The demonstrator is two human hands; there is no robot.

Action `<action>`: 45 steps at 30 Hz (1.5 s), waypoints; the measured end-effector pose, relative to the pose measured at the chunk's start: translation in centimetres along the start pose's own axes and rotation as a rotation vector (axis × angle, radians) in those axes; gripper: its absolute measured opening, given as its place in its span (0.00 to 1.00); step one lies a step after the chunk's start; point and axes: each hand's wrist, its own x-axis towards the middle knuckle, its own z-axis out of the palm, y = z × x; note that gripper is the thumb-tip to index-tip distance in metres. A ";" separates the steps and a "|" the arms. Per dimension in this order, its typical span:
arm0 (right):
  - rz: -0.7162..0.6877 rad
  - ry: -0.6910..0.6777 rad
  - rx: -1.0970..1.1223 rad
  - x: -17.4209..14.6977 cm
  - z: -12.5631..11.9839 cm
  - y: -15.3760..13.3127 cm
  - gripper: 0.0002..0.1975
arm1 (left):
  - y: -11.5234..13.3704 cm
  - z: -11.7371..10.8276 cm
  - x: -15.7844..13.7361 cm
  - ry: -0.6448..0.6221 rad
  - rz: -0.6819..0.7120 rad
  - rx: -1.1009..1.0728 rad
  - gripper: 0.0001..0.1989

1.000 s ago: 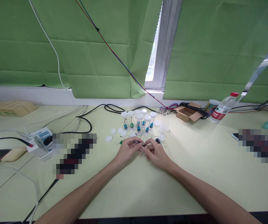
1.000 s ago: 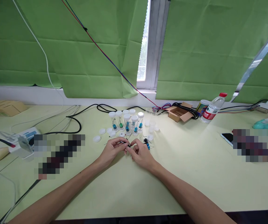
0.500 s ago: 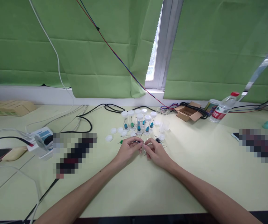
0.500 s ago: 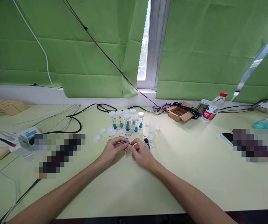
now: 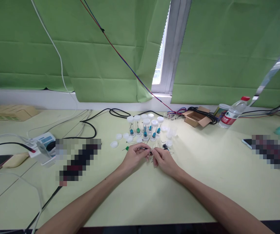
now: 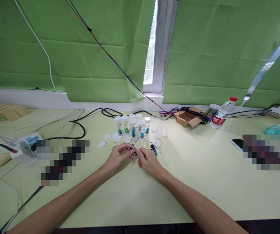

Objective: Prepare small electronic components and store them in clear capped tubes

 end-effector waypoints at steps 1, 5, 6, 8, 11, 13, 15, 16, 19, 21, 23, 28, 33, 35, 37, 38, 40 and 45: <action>0.012 0.004 0.021 0.0 0.0 0.0 0.21 | 0.0 0.0 0.0 0.003 0.004 -0.001 0.08; 0.041 0.004 0.111 -0.1 0.0 -0.2 0.14 | -0.3 -0.1 0.1 0.017 0.016 -0.001 0.08; 0.042 -0.003 0.118 -0.1 0.0 -0.2 0.14 | -0.3 -0.1 0.2 0.019 0.016 -0.003 0.08; 0.038 -0.014 0.119 -0.1 0.1 -0.2 0.13 | -0.4 -0.2 0.2 0.020 0.014 -0.009 0.09; 0.021 -0.017 0.101 -0.1 0.1 -0.2 0.13 | -0.4 -0.2 0.2 0.020 0.014 -0.005 0.09; 0.005 -0.016 0.070 -0.1 0.0 -0.1 0.15 | -0.3 -0.2 0.2 0.020 0.011 0.003 0.08; -0.009 -0.009 0.033 0.0 0.0 -0.2 0.19 | -0.2 -0.1 0.2 0.018 0.008 0.005 0.08; -0.011 -0.005 0.023 0.0 0.0 -0.2 0.21 | -0.2 -0.1 0.2 0.016 0.009 0.004 0.08; 0.000 -0.008 0.044 0.0 0.0 -0.2 0.17 | 0.0 -0.1 0.1 0.022 0.014 0.001 0.08; 0.017 -0.017 0.071 0.0 0.0 -0.1 0.13 | 0.1 -0.1 0.1 0.033 0.018 -0.001 0.09; 0.026 -0.020 0.077 -0.1 0.1 -0.1 0.12 | 0.1 -0.1 0.1 0.034 0.020 -0.009 0.09; 0.029 -0.032 0.077 -0.1 0.1 -0.1 0.12 | 0.0 -0.1 0.1 0.030 0.010 -0.022 0.09; -0.001 -0.023 0.041 -0.1 0.0 -0.3 0.15 | 0.0 0.0 0.2 0.045 0.009 -0.037 0.10; -0.010 -0.019 0.023 0.0 0.0 -0.3 0.18 | -0.1 0.0 0.2 0.045 0.003 -0.037 0.11; -0.006 -0.012 0.022 0.0 0.0 -0.2 0.20 | -0.1 0.0 0.2 0.043 0.002 -0.036 0.10; 0.001 -0.008 0.030 0.0 0.0 -0.2 0.19 | -0.1 0.0 0.2 0.042 0.004 -0.040 0.10; 0.016 -0.002 0.052 -0.1 0.0 -0.2 0.15 | -0.1 0.0 0.2 0.041 0.011 -0.046 0.10; 0.005 0.008 0.050 -0.2 0.1 -0.1 0.13 | 0.1 0.1 0.2 0.044 0.007 -0.037 0.10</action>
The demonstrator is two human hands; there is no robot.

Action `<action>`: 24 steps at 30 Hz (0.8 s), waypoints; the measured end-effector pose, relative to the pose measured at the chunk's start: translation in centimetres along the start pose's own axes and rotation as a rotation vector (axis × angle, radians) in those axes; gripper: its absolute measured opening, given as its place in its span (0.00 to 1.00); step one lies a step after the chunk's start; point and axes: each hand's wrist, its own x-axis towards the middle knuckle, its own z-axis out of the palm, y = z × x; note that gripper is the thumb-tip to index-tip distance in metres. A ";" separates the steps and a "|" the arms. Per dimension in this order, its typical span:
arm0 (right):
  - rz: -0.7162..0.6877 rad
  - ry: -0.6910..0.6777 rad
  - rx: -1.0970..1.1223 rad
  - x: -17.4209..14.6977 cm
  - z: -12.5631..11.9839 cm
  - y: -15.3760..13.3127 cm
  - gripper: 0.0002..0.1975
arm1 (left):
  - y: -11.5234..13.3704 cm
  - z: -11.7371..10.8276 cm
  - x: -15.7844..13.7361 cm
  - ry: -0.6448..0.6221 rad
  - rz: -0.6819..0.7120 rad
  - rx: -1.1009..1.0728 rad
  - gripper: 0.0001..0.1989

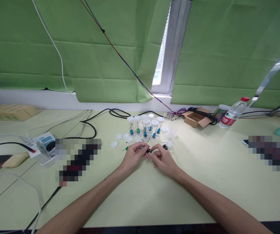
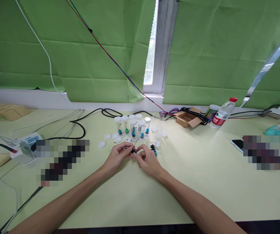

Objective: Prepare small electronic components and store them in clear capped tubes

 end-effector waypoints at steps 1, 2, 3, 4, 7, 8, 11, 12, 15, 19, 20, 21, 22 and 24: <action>-0.003 -0.002 0.002 0.0 0.0 0.0 0.12 | 0.0 0.0 0.0 0.000 -0.001 0.003 0.10; -0.004 -0.004 0.007 0.0 0.0 0.0 0.12 | 0.1 0.0 0.0 -0.001 -0.003 0.006 0.10; -0.005 -0.006 0.010 0.0 0.0 0.0 0.12 | 0.1 0.0 0.0 -0.002 -0.004 0.009 0.10; -0.006 -0.009 0.008 0.0 0.0 0.0 0.12 | 0.1 0.0 0.0 -0.006 -0.004 0.013 0.10; -0.015 -0.016 -0.012 0.1 -0.1 0.0 0.16 | 0.1 0.0 0.0 -0.025 -0.002 0.028 0.10; -0.017 -0.016 -0.019 0.1 -0.1 0.0 0.17 | 0.0 0.0 0.0 -0.033 -0.001 0.033 0.10; -0.019 -0.006 -0.029 0.1 -0.1 0.0 0.19 | -0.2 0.0 0.1 -0.050 0.007 0.051 0.10; -0.020 -0.004 -0.031 0.2 -0.1 0.0 0.19 | -0.2 0.0 0.1 -0.055 0.011 0.061 0.10; -0.022 0.003 -0.037 0.2 0.0 0.0 0.19 | -0.5 -0.1 0.1 -0.069 0.024 0.092 0.11; -0.015 0.018 -0.045 0.2 0.0 0.1 0.20 | -0.4 -0.1 0.1 -0.078 0.034 0.134 0.12; -0.012 0.020 -0.046 0.2 0.0 0.1 0.19 | -0.4 -0.1 0.1 -0.073 0.035 0.156 0.12; -0.011 0.022 -0.046 0.2 0.1 0.2 0.19 | -0.3 -0.1 0.1 -0.065 0.036 0.180 0.13; -0.010 0.024 -0.048 0.2 0.1 0.2 0.19 | -0.2 -0.1 0.0 -0.055 0.034 0.201 0.13; -0.016 0.025 -0.062 0.2 0.1 0.3 0.20 | -0.1 0.0 0.0 -0.039 0.024 0.227 0.13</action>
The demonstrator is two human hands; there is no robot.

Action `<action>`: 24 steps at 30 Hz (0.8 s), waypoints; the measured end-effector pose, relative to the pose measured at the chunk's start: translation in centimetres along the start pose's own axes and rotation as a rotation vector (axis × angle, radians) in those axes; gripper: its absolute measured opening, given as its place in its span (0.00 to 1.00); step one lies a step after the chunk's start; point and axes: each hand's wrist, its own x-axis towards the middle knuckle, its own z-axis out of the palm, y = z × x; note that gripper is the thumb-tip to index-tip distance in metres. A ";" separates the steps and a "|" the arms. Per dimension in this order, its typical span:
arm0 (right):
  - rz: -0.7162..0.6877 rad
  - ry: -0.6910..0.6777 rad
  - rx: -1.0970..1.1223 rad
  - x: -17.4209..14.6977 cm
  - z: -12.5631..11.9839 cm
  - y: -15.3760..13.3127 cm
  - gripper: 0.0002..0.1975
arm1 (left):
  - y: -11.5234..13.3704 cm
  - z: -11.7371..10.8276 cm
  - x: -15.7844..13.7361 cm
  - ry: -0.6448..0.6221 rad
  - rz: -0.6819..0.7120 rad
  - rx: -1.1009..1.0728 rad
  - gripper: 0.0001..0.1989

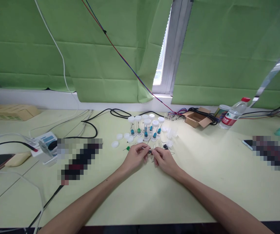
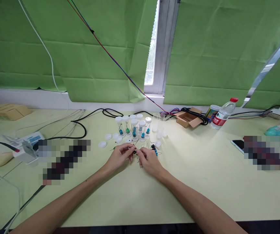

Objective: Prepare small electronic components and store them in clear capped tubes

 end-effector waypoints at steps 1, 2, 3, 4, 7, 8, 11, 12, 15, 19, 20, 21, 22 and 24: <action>-0.005 0.000 -0.012 0.0 0.0 0.0 0.20 | 0.0 0.0 0.0 0.000 -0.008 0.004 0.13; -0.011 -0.001 -0.025 0.0 0.0 0.0 0.21 | 0.1 0.0 0.0 -0.003 -0.016 0.004 0.13; -0.016 -0.003 -0.036 0.0 0.0 0.0 0.22 | 0.1 0.1 -0.1 -0.006 -0.023 -0.001 0.13; -0.018 -0.005 -0.041 0.0 0.0 0.0 0.23 | 0.1 0.1 -0.1 -0.009 -0.027 -0.008 0.13; 0.000 -0.030 -0.010 0.0 -0.1 -0.2 0.19 | 0.1 0.2 -0.1 -0.006 -0.029 -0.042 0.13; 0.008 -0.038 0.007 0.0 -0.1 -0.2 0.16 | 0.1 0.2 0.0 0.000 -0.031 -0.057 0.13; 0.020 -0.042 0.034 -0.1 -0.1 -0.3 0.10 | 0.0 0.2 0.0 0.020 -0.027 -0.109 0.13; 0.018 -0.041 0.035 -0.1 -0.1 -0.2 0.10 | -0.1 0.1 0.1 0.025 -0.024 -0.121 0.12; -0.003 -0.053 0.029 -0.1 -0.1 -0.2 0.10 | -0.2 0.1 0.1 0.019 -0.017 -0.117 0.12; -0.030 -0.057 -0.009 0.0 -0.2 -0.4 0.17 | -0.1 0.0 0.0 0.005 -0.009 -0.100 0.12; -0.030 -0.056 -0.018 0.0 -0.2 -0.4 0.19 | -0.1 0.0 0.0 0.003 -0.008 -0.102 0.12; -0.027 -0.055 -0.020 0.0 -0.3 -0.4 0.20 | 0.0 0.0 0.0 0.003 -0.009 -0.107 0.12; -0.020 -0.055 -0.014 0.0 -0.3 -0.4 0.19 | 0.0 0.0 0.0 0.007 -0.009 -0.111 0.12; 0.002 -0.053 0.014 0.0 -0.2 -0.4 0.15 | 0.1 0.1 0.0 0.015 -0.008 -0.120 0.12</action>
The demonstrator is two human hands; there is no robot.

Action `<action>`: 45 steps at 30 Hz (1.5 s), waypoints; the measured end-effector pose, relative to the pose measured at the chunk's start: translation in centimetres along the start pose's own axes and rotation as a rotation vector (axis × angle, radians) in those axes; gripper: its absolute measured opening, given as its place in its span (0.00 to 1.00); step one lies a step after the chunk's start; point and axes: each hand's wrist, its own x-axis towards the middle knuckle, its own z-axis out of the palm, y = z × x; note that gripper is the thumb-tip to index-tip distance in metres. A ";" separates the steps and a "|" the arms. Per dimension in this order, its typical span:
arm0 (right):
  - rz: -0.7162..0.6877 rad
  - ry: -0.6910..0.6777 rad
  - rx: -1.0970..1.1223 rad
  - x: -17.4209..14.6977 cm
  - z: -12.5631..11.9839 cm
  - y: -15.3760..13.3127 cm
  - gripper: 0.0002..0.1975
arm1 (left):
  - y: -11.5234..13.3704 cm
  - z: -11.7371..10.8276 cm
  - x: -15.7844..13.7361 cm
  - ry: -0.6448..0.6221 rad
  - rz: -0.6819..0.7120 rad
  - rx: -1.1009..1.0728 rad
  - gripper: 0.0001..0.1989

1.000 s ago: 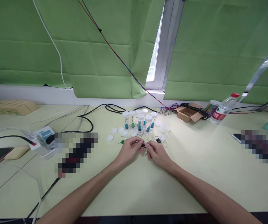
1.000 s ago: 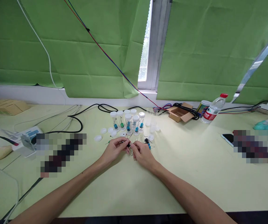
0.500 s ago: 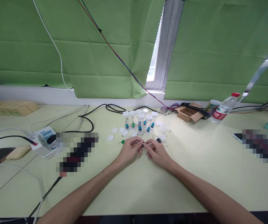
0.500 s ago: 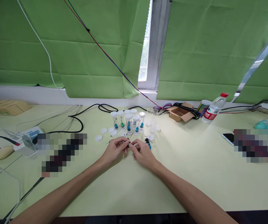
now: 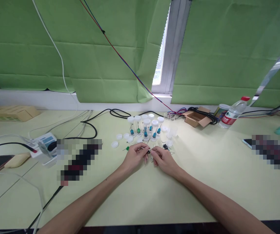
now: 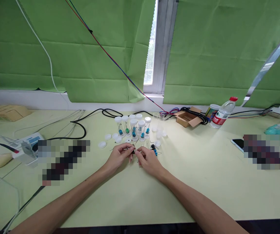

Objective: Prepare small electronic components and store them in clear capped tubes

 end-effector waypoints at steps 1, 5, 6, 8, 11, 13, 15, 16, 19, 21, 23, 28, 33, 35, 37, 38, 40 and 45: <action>0.009 0.002 0.014 0.0 0.0 0.0 0.13 | 0.0 0.0 0.0 0.005 0.003 -0.003 0.12; 0.012 0.011 0.031 -0.1 0.1 0.2 0.11 | -0.1 0.1 0.0 0.027 0.012 -0.019 0.11; 0.006 0.008 0.031 -0.1 0.1 0.3 0.11 | -0.1 0.1 0.0 0.030 0.013 -0.022 0.11; -0.007 0.001 0.029 0.0 0.1 0.3 0.10 | 0.0 0.1 0.0 0.025 0.014 -0.019 0.11; -0.031 -0.007 0.006 0.1 0.0 0.2 0.14 | 0.2 0.1 -0.1 0.010 0.016 -0.002 0.11; -0.038 -0.003 -0.016 0.1 0.0 0.1 0.19 | 0.4 0.1 -0.1 0.008 0.013 0.000 0.11; -0.029 0.004 -0.018 0.1 0.0 0.0 0.19 | 0.5 0.2 -0.1 0.015 0.010 0.000 0.11; -0.021 0.008 -0.008 0.1 0.0 0.0 0.17 | 0.5 0.2 -0.1 0.018 0.009 0.000 0.11; -0.001 0.022 0.023 0.0 0.0 -0.1 0.12 | 0.4 0.2 0.0 0.027 0.016 0.004 0.11; 0.003 0.028 0.027 -0.1 0.0 -0.1 0.13 | 0.4 0.2 0.0 0.026 0.021 0.004 0.11; -0.001 0.025 0.024 -0.1 0.0 -0.1 0.13 | 0.3 0.2 0.0 0.025 0.018 0.003 0.11; -0.031 0.011 -0.013 0.0 -0.2 -0.2 0.18 | 0.6 0.3 -0.1 0.017 0.009 0.024 0.11; 0.000 0.014 0.012 0.0 -0.2 -0.3 0.14 | 0.6 0.3 -0.1 0.029 0.006 0.003 0.11; 0.017 0.018 0.029 -0.1 -0.1 -0.2 0.13 | 0.6 0.3 0.0 0.040 0.002 -0.006 0.11; 0.017 0.021 0.030 -0.1 -0.1 -0.1 0.13 | 0.6 0.3 0.0 0.046 -0.002 -0.007 0.11; 0.012 0.021 0.030 -0.1 -0.1 -0.1 0.13 | 0.6 0.3 0.0 0.046 -0.002 -0.005 0.11; 0.003 0.018 0.034 -0.1 -0.1 0.0 0.13 | 0.6 0.4 0.0 0.043 0.000 -0.005 0.11; -0.030 0.013 -0.004 0.0 -0.2 -0.1 0.18 | 0.8 0.5 -0.1 0.036 0.002 0.019 0.11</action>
